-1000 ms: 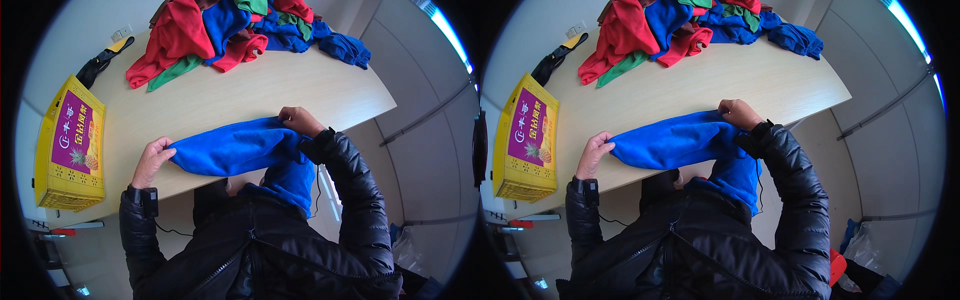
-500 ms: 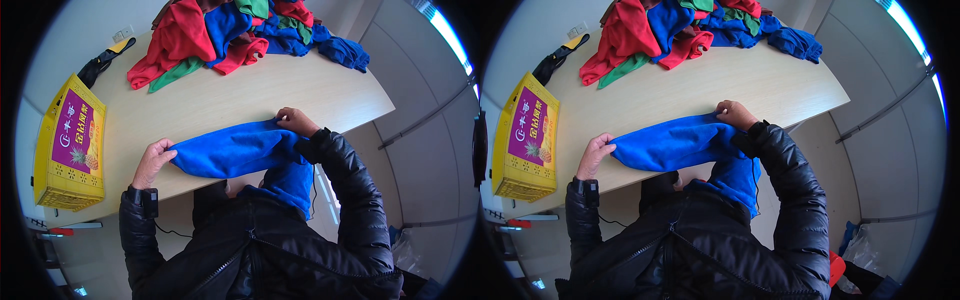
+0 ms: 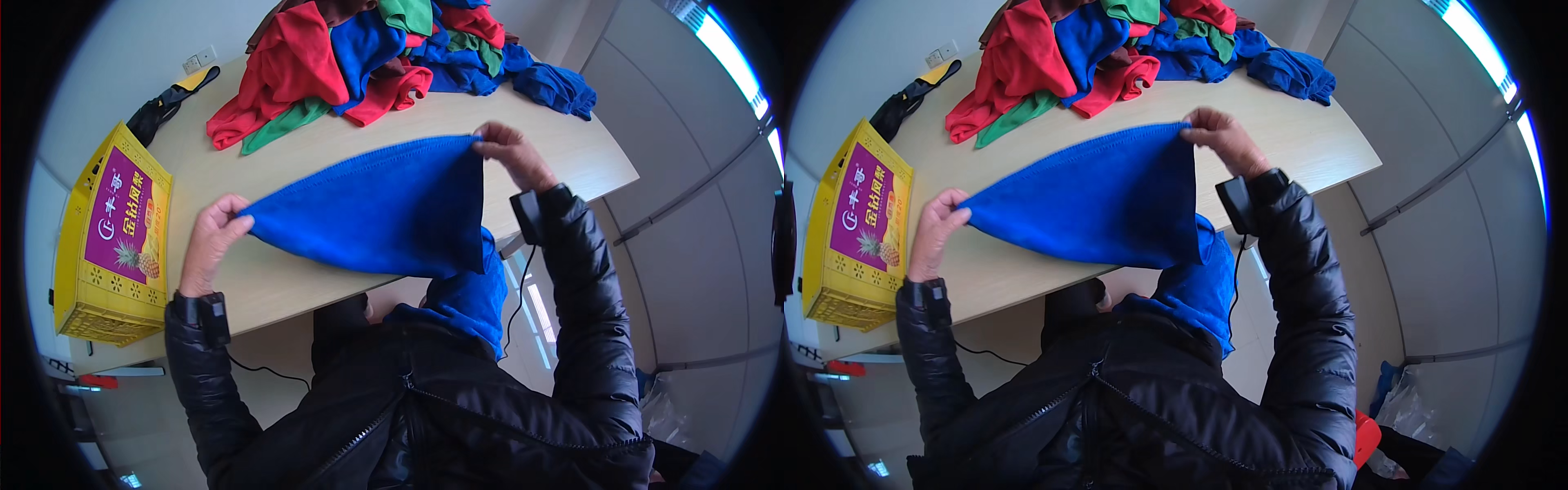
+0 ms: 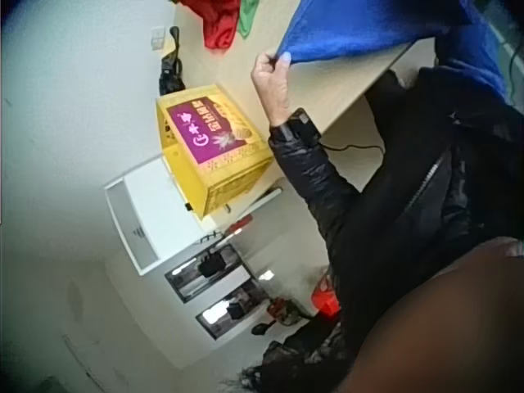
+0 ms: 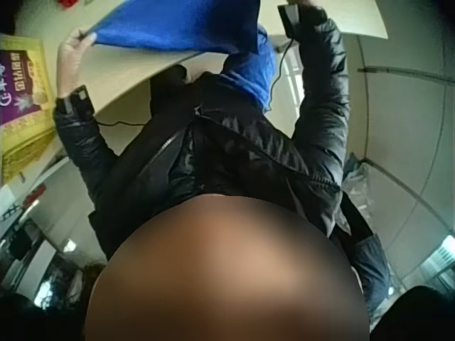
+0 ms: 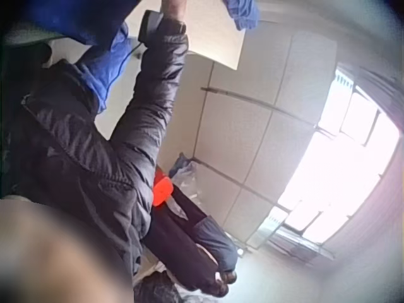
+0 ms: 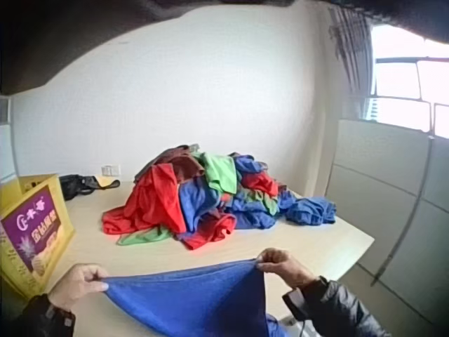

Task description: Folding various colored clothes and towels on a table.

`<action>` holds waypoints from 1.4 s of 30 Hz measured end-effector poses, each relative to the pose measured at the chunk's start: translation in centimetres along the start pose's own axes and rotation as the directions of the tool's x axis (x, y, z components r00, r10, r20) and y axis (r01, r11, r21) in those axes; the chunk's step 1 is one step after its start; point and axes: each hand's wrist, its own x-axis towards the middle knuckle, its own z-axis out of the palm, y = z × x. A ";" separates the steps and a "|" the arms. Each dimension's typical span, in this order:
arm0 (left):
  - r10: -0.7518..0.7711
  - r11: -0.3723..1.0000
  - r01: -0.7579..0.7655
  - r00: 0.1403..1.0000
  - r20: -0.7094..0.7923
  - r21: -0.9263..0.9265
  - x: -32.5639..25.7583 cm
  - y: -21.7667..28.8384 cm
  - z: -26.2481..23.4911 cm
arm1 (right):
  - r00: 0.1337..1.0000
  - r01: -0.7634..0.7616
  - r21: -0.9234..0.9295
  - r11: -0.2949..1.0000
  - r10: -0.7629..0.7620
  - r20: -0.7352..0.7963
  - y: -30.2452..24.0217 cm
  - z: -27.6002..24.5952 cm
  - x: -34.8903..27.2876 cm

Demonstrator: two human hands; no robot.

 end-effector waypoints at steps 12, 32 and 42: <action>0.414 0.885 -0.321 0.874 -0.254 0.338 1.1 11.9 -1.7 | 0.886 0.435 -0.298 0.850 -0.463 -0.026 -15.2 -3.3 -0.8; 0.585 0.616 -0.251 0.780 -0.220 0.747 13.1 9.4 -10.4 | 0.961 0.218 -0.448 0.867 -0.271 -0.057 -15.6 3.2 8.5; 0.620 0.557 -0.287 0.768 -0.161 0.779 0.9 0.1 -2.9 | 0.918 0.396 -0.387 0.833 -0.362 0.160 -4.1 6.3 0.5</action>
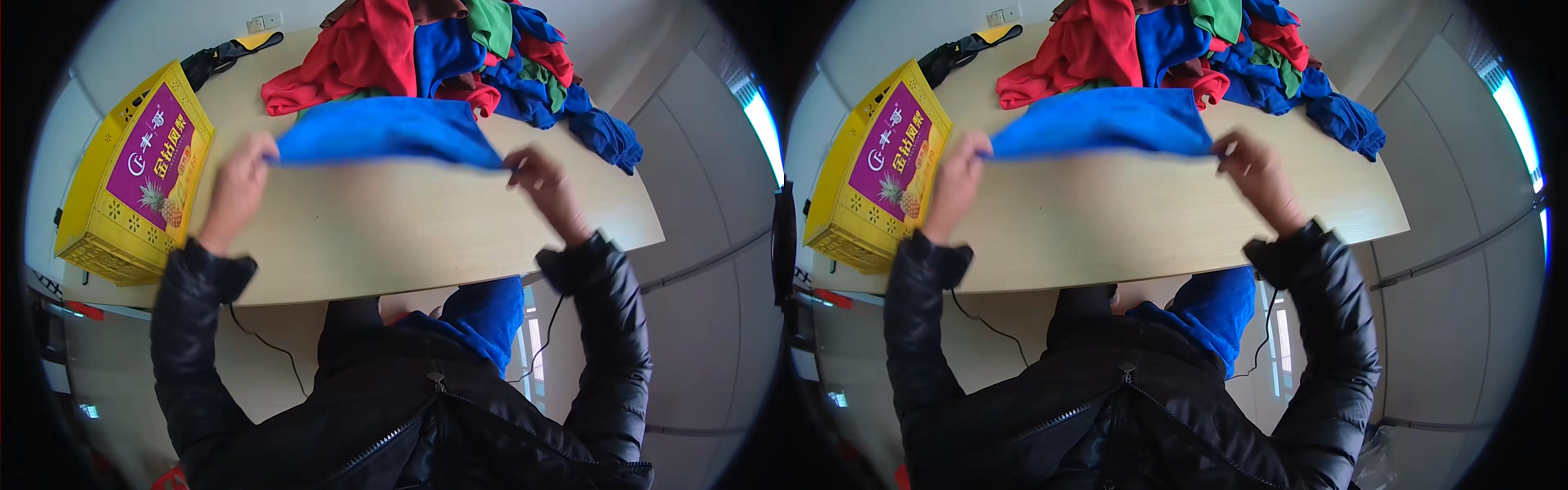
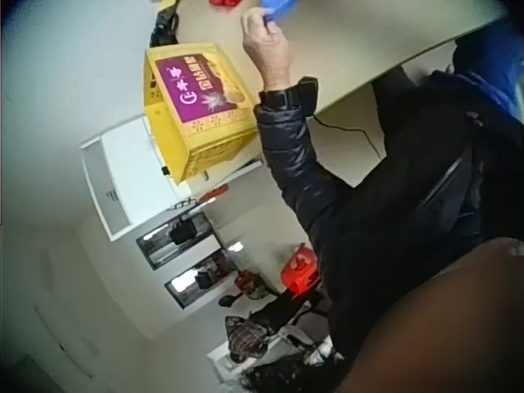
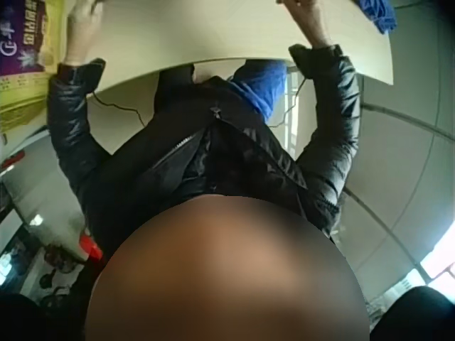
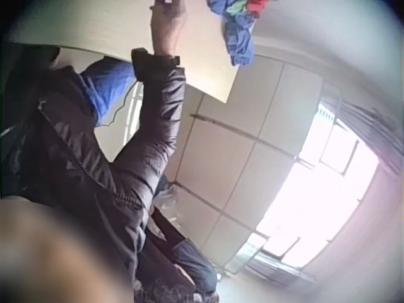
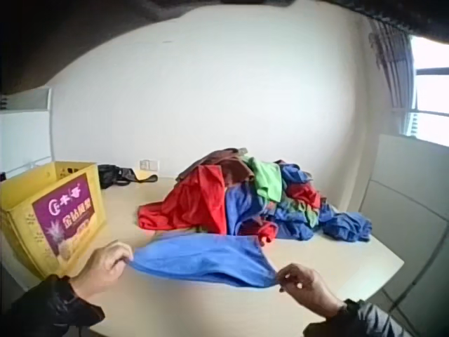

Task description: Folding various colored clothes and towels on a table.

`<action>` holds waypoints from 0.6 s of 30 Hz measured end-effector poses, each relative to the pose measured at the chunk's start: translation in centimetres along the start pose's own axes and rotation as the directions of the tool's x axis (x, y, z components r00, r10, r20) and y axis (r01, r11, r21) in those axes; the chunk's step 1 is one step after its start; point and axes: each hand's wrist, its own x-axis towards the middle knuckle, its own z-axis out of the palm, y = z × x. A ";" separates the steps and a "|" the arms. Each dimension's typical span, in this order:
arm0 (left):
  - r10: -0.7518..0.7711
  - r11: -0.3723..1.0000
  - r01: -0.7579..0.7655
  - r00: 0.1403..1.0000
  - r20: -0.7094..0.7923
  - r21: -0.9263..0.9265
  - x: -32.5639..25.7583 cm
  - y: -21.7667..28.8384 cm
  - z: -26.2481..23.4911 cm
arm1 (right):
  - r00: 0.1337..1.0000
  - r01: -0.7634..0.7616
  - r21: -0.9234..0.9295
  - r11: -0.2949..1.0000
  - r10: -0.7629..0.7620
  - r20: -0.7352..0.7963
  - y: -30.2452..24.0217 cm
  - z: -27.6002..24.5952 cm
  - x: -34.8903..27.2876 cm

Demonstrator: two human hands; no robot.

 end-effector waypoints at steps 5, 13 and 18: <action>-0.124 0.987 0.153 0.901 0.417 -0.038 -11.3 1.0 3.2 | 0.975 -0.126 -0.179 0.976 0.156 0.160 3.9 6.8 -7.9; -0.095 0.975 0.203 0.757 0.647 -0.094 -12.3 1.7 1.3 | 0.885 -0.174 -0.237 0.956 0.257 0.388 2.2 5.9 -8.9; -0.107 0.844 0.497 0.527 0.843 -0.204 -8.6 0.5 0.9 | 0.703 -0.239 -0.265 0.934 0.355 0.616 3.1 4.1 -6.5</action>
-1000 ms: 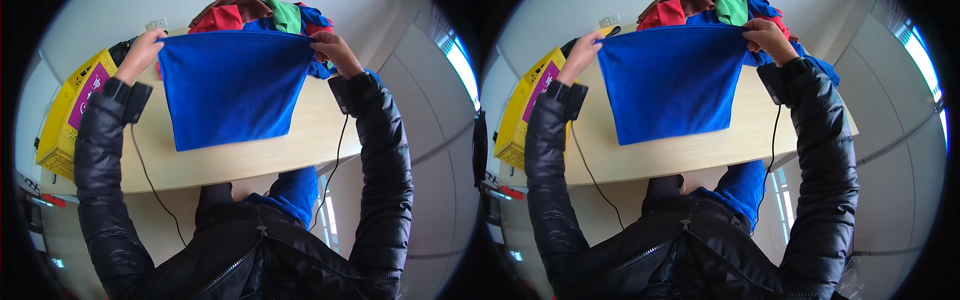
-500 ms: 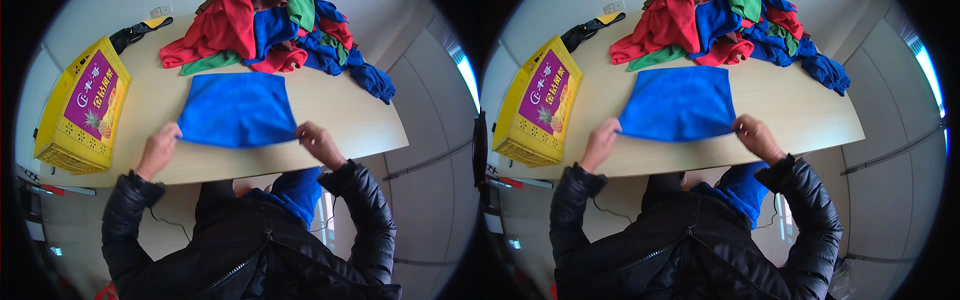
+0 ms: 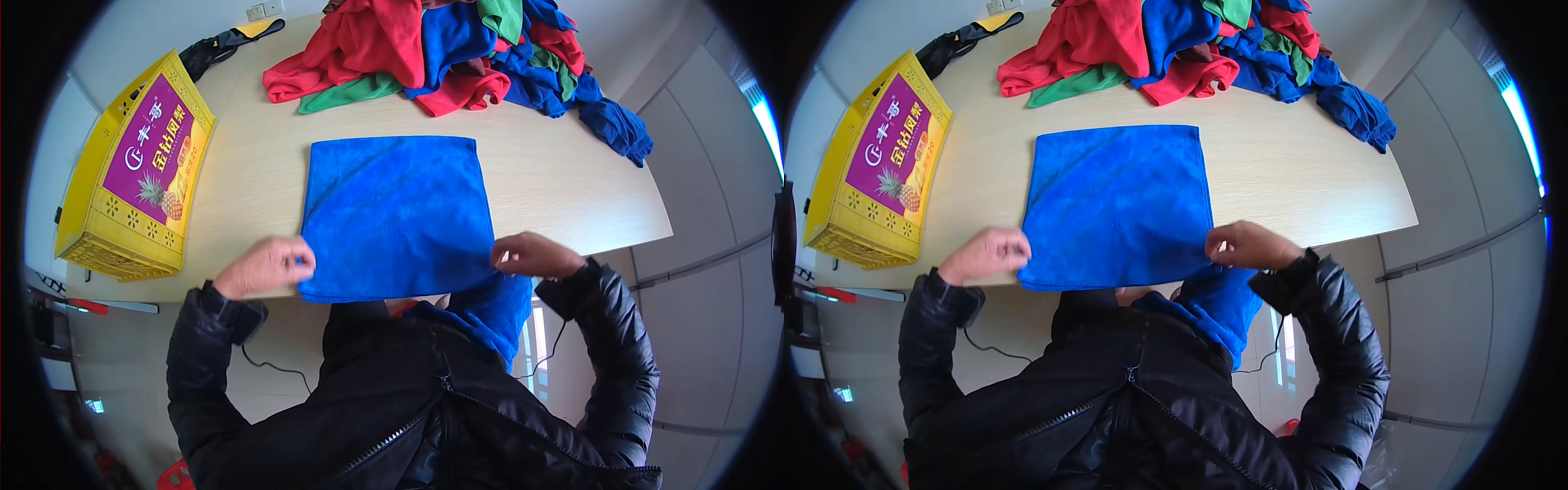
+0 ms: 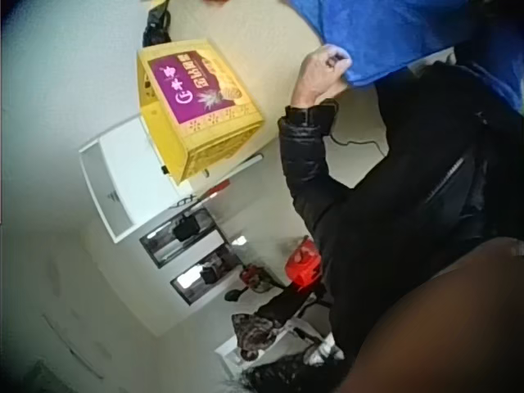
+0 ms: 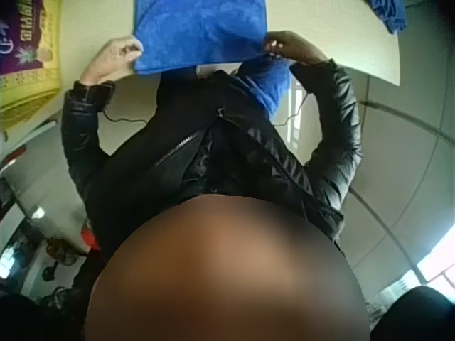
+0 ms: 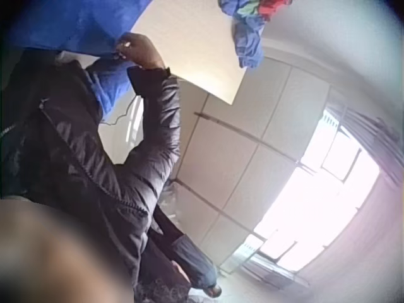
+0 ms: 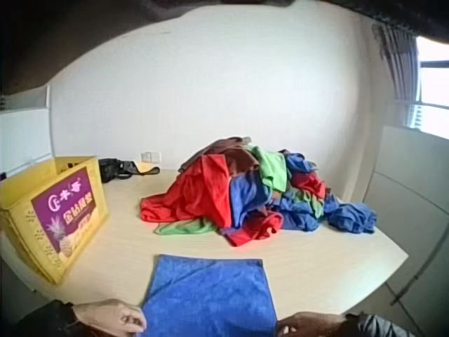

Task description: Folding various colored clothes and towels on a table.

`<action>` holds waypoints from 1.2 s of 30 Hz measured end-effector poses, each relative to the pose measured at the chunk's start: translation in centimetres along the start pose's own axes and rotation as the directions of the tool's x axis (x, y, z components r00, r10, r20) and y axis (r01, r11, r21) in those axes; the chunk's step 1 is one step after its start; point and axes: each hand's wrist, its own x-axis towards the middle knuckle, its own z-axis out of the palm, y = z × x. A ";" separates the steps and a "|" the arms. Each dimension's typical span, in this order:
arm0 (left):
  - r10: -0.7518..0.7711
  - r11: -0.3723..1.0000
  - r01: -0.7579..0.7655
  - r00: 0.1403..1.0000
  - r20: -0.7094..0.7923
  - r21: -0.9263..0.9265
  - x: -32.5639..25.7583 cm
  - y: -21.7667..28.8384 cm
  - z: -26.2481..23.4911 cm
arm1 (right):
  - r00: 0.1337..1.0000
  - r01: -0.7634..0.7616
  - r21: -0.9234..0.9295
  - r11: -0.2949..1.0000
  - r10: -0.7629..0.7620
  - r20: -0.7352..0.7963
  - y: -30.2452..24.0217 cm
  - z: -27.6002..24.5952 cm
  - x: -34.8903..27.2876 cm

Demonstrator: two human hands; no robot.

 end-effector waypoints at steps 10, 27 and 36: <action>0.256 0.746 -0.066 0.947 -0.193 0.663 16.7 -7.5 -4.1 | 0.942 -0.065 -0.516 0.854 -0.118 -0.315 -0.9 -0.5 18.4; -0.008 0.698 0.075 0.995 -0.096 0.712 12.6 -3.8 -0.4 | 0.973 -0.100 -0.586 0.804 -0.045 -0.227 -3.6 2.1 15.7; -0.009 0.755 0.068 0.996 -0.093 0.653 9.6 -6.2 -0.6 | 0.974 -0.160 -0.654 0.739 0.010 -0.227 1.3 1.0 8.6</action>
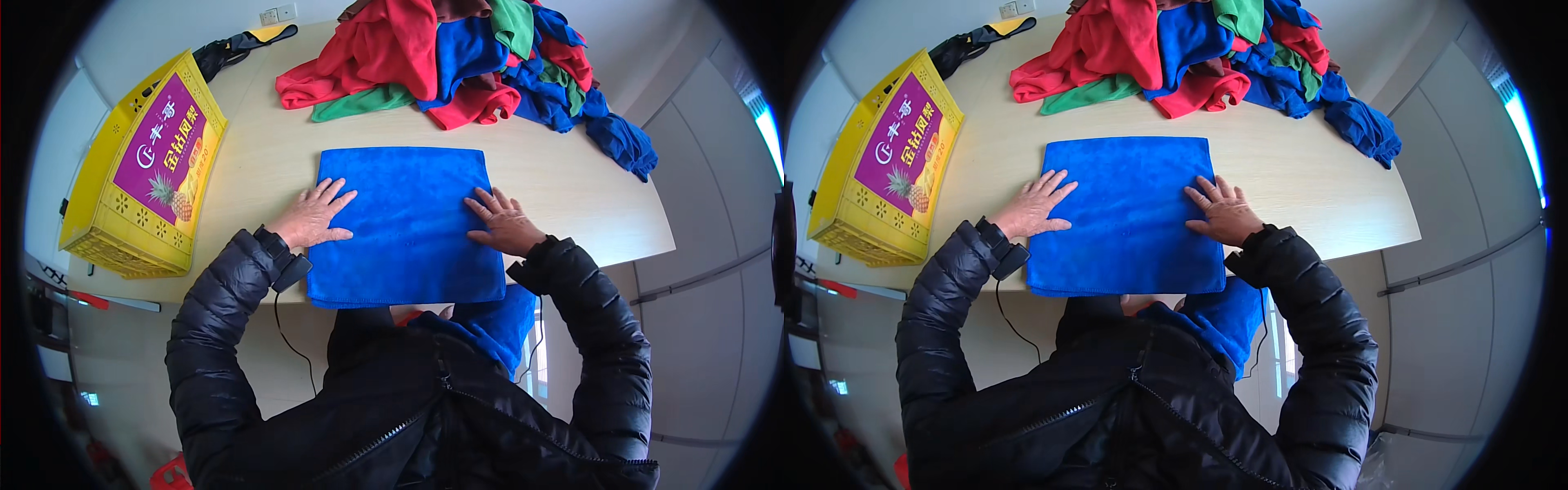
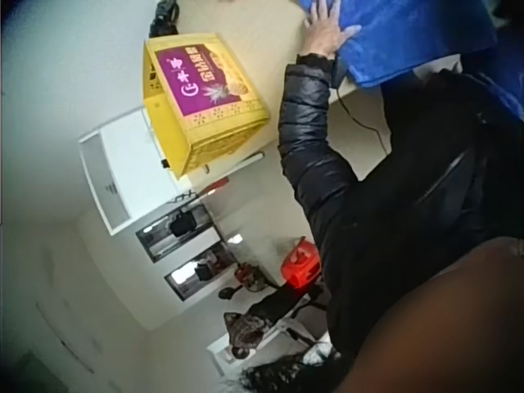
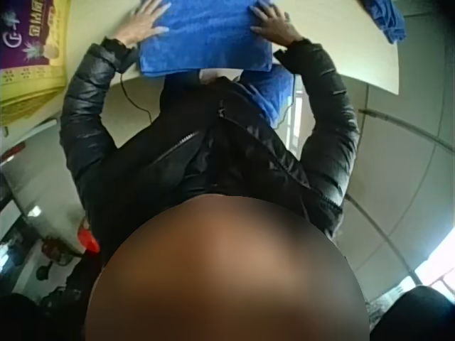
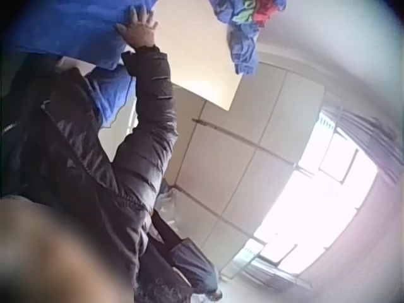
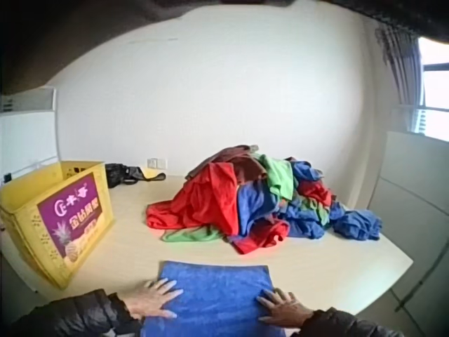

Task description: Folding various colored clothes and towels on a table.

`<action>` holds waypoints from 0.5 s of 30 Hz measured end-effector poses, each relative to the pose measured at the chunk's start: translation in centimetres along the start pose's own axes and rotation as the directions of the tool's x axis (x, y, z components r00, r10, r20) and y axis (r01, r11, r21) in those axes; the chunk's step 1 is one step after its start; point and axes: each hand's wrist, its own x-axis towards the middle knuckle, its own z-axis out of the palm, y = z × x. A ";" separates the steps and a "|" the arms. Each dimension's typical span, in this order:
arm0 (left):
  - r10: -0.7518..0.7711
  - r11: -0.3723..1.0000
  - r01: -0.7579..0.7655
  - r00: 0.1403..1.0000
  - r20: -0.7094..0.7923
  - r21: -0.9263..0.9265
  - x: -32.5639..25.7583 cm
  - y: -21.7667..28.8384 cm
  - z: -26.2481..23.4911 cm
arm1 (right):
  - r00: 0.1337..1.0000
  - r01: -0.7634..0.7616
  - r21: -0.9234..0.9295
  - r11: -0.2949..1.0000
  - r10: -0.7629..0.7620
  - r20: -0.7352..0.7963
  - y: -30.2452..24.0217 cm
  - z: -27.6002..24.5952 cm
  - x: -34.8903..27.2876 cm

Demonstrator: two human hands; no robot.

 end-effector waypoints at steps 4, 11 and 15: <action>0.066 0.994 -0.054 0.990 -0.127 0.100 -1.2 4.2 0.0 | 0.991 0.077 0.055 0.995 -0.070 -0.118 -3.8 0.8 -1.9; 0.124 0.990 -0.117 0.987 -0.103 0.072 -7.9 8.0 2.5 | 0.973 0.164 0.104 0.981 -0.143 -0.181 -5.2 3.5 -7.7; 0.080 0.997 -0.078 0.992 -0.093 0.023 -10.3 8.7 2.0 | 0.996 0.023 0.126 0.992 -0.013 -0.084 -2.6 3.0 -10.8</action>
